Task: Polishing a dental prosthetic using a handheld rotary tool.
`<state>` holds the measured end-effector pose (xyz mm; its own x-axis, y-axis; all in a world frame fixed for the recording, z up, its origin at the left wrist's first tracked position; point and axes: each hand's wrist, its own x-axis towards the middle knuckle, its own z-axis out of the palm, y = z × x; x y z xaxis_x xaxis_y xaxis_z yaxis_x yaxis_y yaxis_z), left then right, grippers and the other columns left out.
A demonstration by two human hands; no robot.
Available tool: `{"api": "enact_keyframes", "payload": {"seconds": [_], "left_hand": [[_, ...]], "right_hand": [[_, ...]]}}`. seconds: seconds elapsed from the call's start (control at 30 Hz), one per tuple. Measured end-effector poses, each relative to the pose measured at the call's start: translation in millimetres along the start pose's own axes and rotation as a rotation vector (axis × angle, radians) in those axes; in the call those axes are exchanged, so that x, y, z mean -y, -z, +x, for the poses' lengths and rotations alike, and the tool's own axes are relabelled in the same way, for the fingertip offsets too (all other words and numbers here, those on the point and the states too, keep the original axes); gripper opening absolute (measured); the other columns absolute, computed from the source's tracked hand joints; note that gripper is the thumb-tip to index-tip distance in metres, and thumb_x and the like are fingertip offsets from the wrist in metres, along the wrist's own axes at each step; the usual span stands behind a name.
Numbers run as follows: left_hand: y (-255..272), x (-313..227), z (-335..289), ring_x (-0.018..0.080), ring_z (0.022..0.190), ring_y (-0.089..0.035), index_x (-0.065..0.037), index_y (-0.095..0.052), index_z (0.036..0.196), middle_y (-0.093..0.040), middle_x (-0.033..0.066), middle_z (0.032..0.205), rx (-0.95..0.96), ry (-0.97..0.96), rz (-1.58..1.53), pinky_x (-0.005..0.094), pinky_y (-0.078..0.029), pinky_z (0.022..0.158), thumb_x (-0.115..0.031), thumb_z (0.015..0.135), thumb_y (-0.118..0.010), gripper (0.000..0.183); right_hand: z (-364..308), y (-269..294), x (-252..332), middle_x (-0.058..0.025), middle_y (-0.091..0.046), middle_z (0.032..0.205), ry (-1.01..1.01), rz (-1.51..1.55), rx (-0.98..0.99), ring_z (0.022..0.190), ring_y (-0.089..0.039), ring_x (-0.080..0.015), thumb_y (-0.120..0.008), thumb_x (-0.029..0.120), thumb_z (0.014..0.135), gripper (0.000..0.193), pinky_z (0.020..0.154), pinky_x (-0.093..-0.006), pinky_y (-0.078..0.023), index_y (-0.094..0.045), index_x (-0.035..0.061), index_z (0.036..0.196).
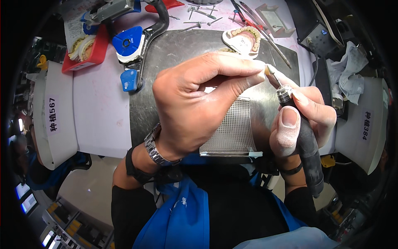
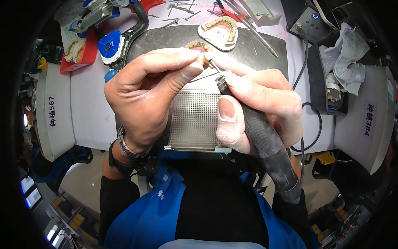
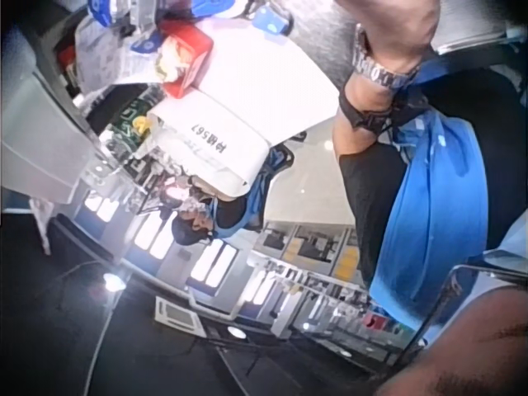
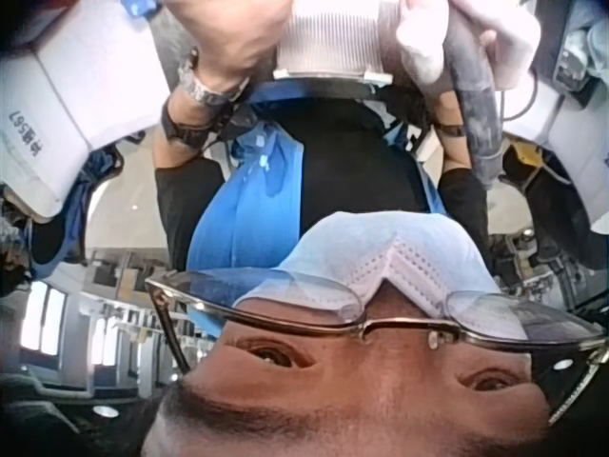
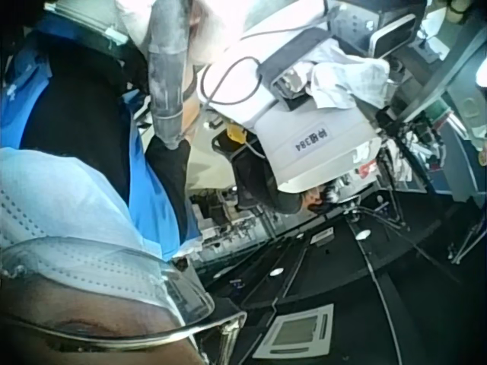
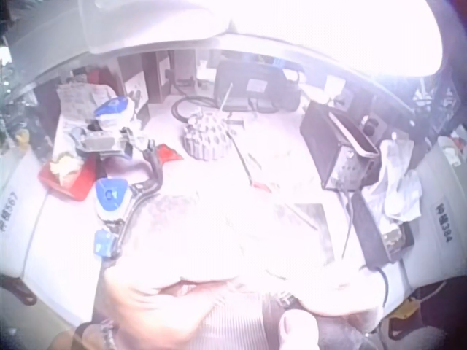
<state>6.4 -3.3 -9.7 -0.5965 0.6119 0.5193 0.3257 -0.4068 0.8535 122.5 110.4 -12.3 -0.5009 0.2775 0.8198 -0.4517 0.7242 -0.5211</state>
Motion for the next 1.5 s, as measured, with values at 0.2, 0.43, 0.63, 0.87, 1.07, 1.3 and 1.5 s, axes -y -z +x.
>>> {"api": "enact_keyframes", "payload": {"seconds": [0.2, 0.43, 0.63, 0.87, 1.07, 1.3, 1.5], "left_hand": [[-0.2, -1.1, 0.8, 0.0179, 0.084, -0.064, 0.006, -0.064, 0.088, -0.066, 0.0149, 0.089, -0.004, -0.029, 0.004, 0.0263, -0.052, 0.077, 0.01, 0.073, -0.066, 0.016], [-2.1, -0.9, 0.9, 0.0184, 0.085, -0.064, 0.006, -0.062, 0.092, -0.065, 0.016, 0.09, -0.007, 0.097, -0.122, 0.0266, -0.053, 0.077, 0.008, 0.077, -0.064, 0.015], [-0.6, 0.9, 2.6, 0.0178, 0.085, -0.064, 0.007, -0.06, 0.096, -0.065, 0.0168, 0.092, 0.011, 0.217, -0.262, 0.026, -0.053, 0.077, 0.003, 0.081, -0.062, 0.016], [0.0, 1.0, 3.1, 0.017, 0.083, -0.064, 0.007, -0.06, 0.097, -0.065, 0.0167, 0.091, 0.027, 0.216, -0.251, 0.0257, -0.053, 0.076, 0.002, 0.081, -0.062, 0.017], [-0.7, 0.3, 2.7, 0.0161, 0.083, -0.064, 0.006, -0.06, 0.098, -0.065, 0.0161, 0.091, 0.013, 0.221, -0.268, 0.0253, -0.053, 0.076, 0.002, 0.082, -0.062, 0.017], [0.2, -0.7, 2.7, 0.0151, 0.082, -0.063, 0.006, -0.06, 0.098, -0.065, 0.015, 0.09, 0.016, 0.223, -0.263, 0.0243, -0.052, 0.075, 0.002, 0.082, -0.061, 0.017], [1.4, -0.4, 2.3, 0.0149, 0.082, -0.063, 0.006, -0.06, 0.099, -0.065, 0.0142, 0.091, 0.022, 0.214, -0.234, 0.0245, -0.052, 0.076, 0.002, 0.082, -0.061, 0.017]], "right_hand": [[2.6, -1.8, -0.4, -0.0168, -0.057, 0.076, -0.026, -0.006, -0.042, 0.066, -0.055, -0.0117, -0.06, 0.023, 0.085, 0.03, 0.061, -0.0231, -0.046, -0.047, 0.0004, 0.099], [-1.6, 2.9, -4.1, -0.0157, -0.057, 0.077, -0.026, 0.067, -0.036, 0.067, -0.056, -0.0115, -0.061, 0.023, 0.084, 0.029, 0.064, -0.0231, -0.048, -0.047, 0.0013, 0.097], [-0.6, 2.1, -1.7, -0.0162, -0.058, 0.079, -0.047, 0.033, -0.065, 0.069, -0.057, -0.0117, -0.061, 0.022, 0.085, 0.028, 0.066, -0.0229, -0.049, -0.048, 0.0013, 0.097], [-0.4, 4.7, -0.8, -0.0178, -0.057, 0.078, -0.069, 0.087, -0.007, 0.072, -0.059, -0.0141, -0.059, 0.02, 0.085, 0.026, 0.07, -0.0262, -0.051, -0.046, 0.0011, 0.097], [0.3, 5.7, -0.7, -0.0174, -0.057, 0.078, -0.073, 0.101, -0.006, 0.073, -0.061, -0.0155, -0.059, 0.02, 0.085, 0.026, 0.072, -0.0286, -0.052, -0.046, 0.0011, 0.097], [-0.7, 5.4, 0.8, -0.0182, -0.057, 0.079, -0.093, 0.106, -0.001, 0.075, -0.061, -0.0184, -0.058, 0.02, 0.086, 0.024, 0.075, -0.0315, -0.052, -0.047, 0.002, 0.097], [0.2, 4.5, 4.1, -0.0178, -0.057, 0.078, -0.114, 0.079, 0.002, 0.075, -0.061, -0.0175, -0.059, 0.021, 0.085, 0.025, 0.076, -0.031, -0.051, -0.047, 0.0017, 0.097]]}}
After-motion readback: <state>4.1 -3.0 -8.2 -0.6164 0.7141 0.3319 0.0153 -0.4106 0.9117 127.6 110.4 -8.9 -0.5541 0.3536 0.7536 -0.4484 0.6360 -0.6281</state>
